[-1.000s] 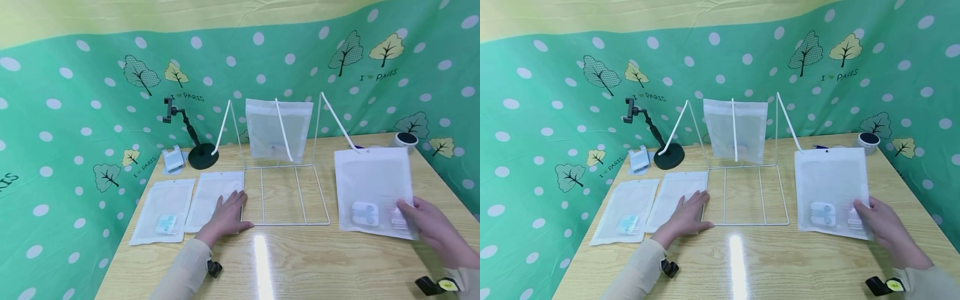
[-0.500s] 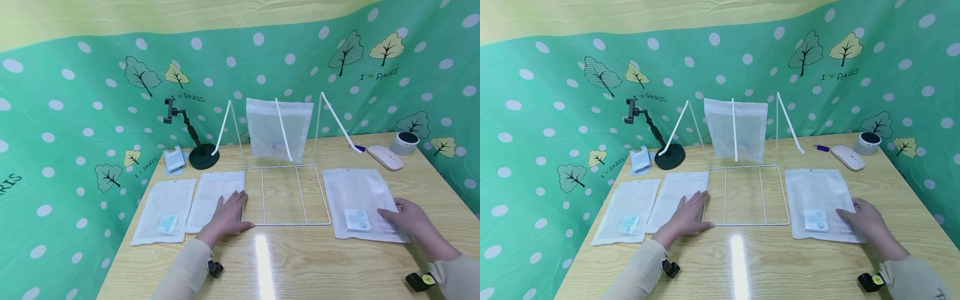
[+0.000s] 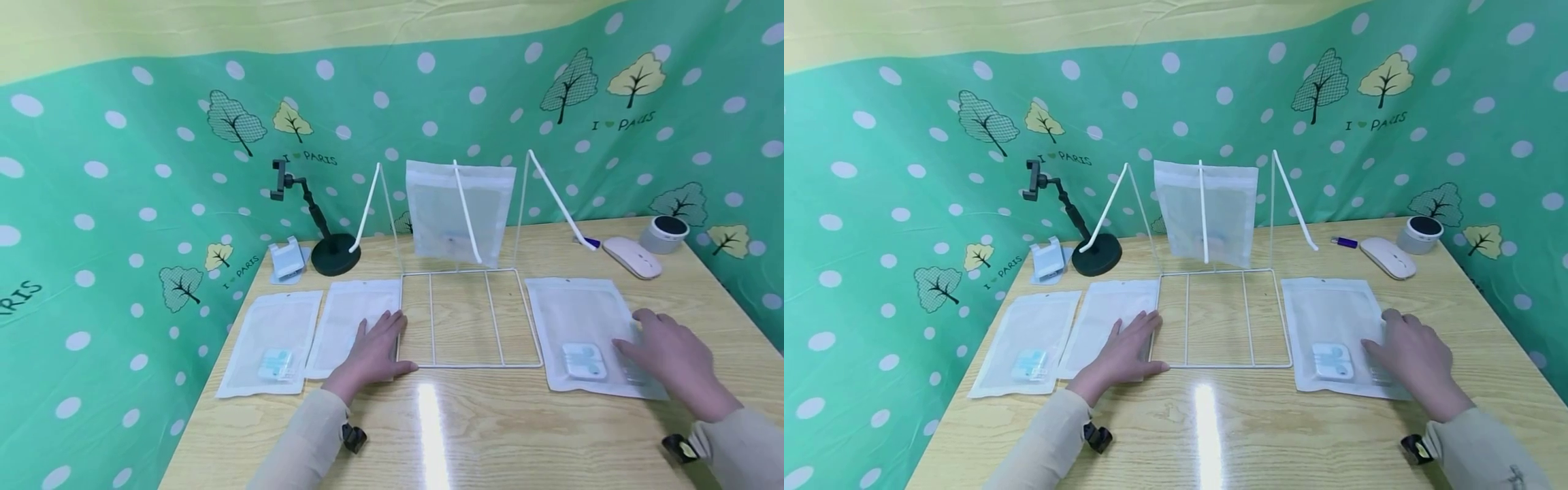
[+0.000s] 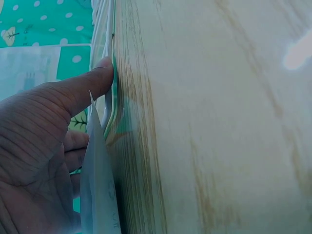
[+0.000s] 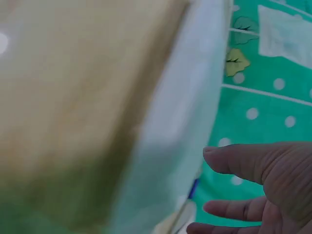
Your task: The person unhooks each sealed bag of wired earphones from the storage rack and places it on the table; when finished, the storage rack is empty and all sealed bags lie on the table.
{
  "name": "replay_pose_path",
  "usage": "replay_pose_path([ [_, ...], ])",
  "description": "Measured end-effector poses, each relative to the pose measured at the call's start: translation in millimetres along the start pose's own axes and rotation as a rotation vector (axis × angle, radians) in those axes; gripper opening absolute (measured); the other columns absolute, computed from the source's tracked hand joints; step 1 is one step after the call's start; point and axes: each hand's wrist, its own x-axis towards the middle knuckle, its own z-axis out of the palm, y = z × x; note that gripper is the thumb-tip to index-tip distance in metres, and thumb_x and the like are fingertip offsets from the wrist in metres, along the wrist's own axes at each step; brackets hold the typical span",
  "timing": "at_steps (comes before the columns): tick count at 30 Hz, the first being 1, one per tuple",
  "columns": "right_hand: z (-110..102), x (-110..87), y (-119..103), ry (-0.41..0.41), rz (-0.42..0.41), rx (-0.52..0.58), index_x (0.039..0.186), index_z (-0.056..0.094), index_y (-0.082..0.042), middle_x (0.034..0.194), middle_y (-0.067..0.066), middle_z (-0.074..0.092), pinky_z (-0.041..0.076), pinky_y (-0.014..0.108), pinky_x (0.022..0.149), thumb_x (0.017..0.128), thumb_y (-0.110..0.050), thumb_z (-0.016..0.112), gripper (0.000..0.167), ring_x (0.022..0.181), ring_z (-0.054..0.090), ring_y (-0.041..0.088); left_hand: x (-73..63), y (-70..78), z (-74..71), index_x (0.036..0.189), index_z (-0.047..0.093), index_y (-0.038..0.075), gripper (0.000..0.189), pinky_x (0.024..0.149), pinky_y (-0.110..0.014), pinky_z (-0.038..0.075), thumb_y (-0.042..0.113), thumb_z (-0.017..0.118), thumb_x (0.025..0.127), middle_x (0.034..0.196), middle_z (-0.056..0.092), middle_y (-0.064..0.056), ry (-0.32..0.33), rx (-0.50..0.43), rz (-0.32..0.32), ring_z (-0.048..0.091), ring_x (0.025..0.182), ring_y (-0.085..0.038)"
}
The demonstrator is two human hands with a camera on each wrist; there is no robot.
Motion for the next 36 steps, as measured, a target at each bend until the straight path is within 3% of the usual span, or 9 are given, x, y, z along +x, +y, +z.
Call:
replay_pose_path([
  [5,-11,8.9,-28,0.04,-0.128,-0.009,0.128,0.047,0.014,0.124,0.043,0.044,0.041,0.07,0.08,0.088,-0.037,0.069,0.069,0.108,0.043,0.06,0.7,0.2,0.3,0.153,0.032,0.013,0.096,0.115,-0.061,0.005,0.06,0.072,0.078,0.161,0.023,-0.003,-0.005,-0.001,-0.008,0.014,0.148,-0.023],
  [10,-23,22.1,-60,0.054,-0.247,0.061,0.131,0.049,0.01,0.131,0.039,0.045,0.037,0.07,0.091,0.092,-0.036,0.066,0.063,0.118,0.042,0.056,0.8,0.5,-0.5,0.154,0.03,0.014,0.097,0.115,-0.06,0.004,0.06,0.071,0.079,0.161,0.021,-0.002,-0.011,0.009,-0.016,0.013,0.149,-0.021],
  [23,-40,56.6,-125,0.174,-0.442,0.2,0.136,0.047,0.005,0.133,0.029,0.051,0.048,0.06,0.085,0.095,-0.023,0.063,0.051,0.109,0.057,0.047,0.7,0.3,-1.1,0.153,0.032,0.014,0.097,0.114,-0.061,0.007,0.061,0.072,0.078,0.161,0.023,-0.003,-0.011,0.018,-0.014,0.015,0.148,-0.023],
  [29,-41,69.1,-139,0.1,-0.466,0.393,0.138,0.046,0.005,0.136,0.029,0.05,0.051,0.056,0.087,0.099,-0.034,0.056,0.056,0.112,0.057,0.046,1.7,-0.7,0.6,0.154,0.031,0.015,0.097,0.115,-0.06,0.006,0.062,0.071,0.078,0.161,0.022,-0.002,-0.013,0.025,-0.02,0.014,0.148,-0.022],
  [36,-38,89.1,-153,-0.065,-0.425,0.668,0.152,0.026,-0.004,0.151,0.023,0.035,0.038,0.058,0.103,0.096,-0.041,0.06,0.075,0.133,0.039,0.044,1.6,-0.3,0.1,0.153,0.031,0.016,0.096,0.115,-0.059,0.005,0.06,0.072,0.079,0.161,0.021,-0.001,-0.018,0.014,-0.021,0.013,0.148,-0.021],
])
